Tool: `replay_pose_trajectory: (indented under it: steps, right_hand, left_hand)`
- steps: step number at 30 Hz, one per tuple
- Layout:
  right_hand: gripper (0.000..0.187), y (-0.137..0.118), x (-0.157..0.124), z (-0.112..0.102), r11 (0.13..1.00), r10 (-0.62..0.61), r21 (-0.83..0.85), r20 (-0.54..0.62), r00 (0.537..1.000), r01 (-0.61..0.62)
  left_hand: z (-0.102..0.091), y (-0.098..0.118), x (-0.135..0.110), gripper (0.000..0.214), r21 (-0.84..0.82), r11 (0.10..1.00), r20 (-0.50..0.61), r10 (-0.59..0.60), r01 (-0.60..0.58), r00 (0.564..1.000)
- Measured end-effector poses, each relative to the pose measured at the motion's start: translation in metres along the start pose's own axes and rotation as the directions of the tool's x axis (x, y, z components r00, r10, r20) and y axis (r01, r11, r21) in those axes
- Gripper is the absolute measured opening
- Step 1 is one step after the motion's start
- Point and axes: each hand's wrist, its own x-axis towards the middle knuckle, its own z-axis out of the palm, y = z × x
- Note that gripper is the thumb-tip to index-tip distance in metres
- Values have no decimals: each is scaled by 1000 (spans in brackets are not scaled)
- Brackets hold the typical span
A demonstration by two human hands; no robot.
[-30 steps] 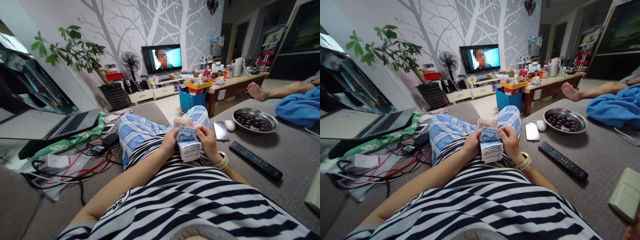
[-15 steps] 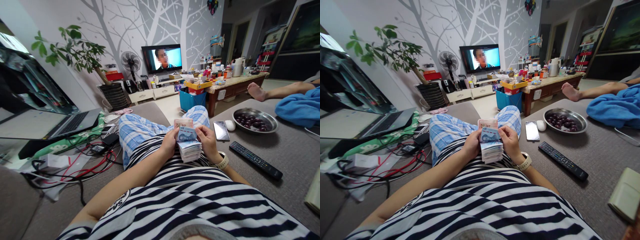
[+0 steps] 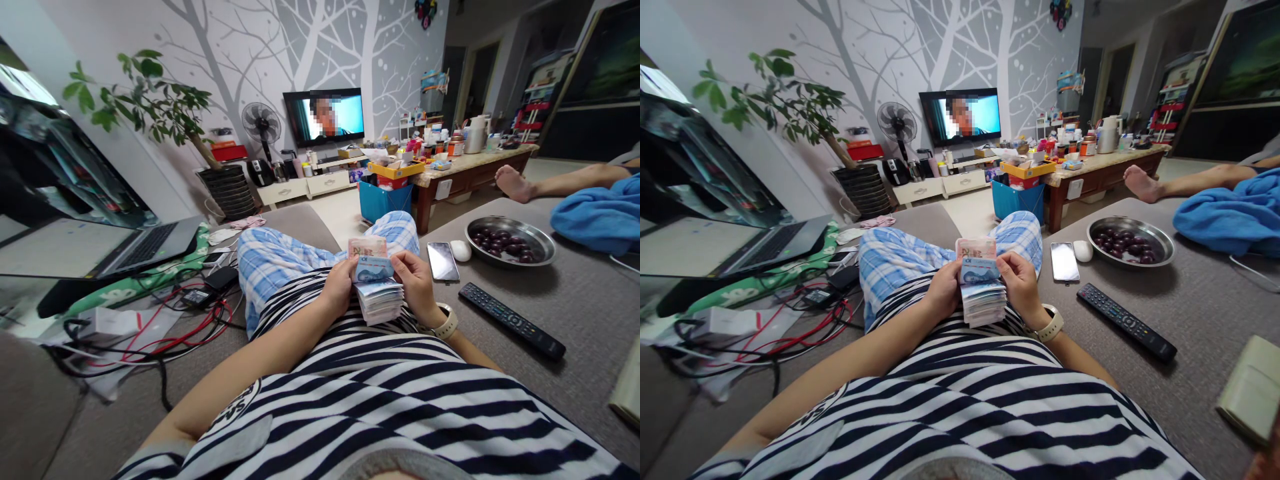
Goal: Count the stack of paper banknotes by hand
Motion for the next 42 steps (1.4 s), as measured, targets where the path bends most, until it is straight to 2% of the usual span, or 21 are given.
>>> replay_pose_trajectory:
  steps: [17,24,28,35,42]
  right_hand:
    - [45,-1,-1,-1,1000,-10,9,10,1000,10]
    - [49,-3,-2,1,997,16,69,66,998,-20]
    - [42,-7,-1,2,999,32,13,41,999,-32]
    - [40,7,6,1,998,58,12,-120,991,-57]
    - [34,16,9,0,996,87,-13,-104,991,-89]
  left_hand:
    - [3,5,-4,25,-14,1000,0,-10,10,1000]
    - [3,6,-4,30,-19,1000,-9,-12,12,1000]
    - [2,8,-6,29,-2,1000,36,-2,2,999]
    - [4,11,-9,22,-17,999,87,-35,36,996]
    - [3,10,-11,30,7,998,110,-65,65,992]
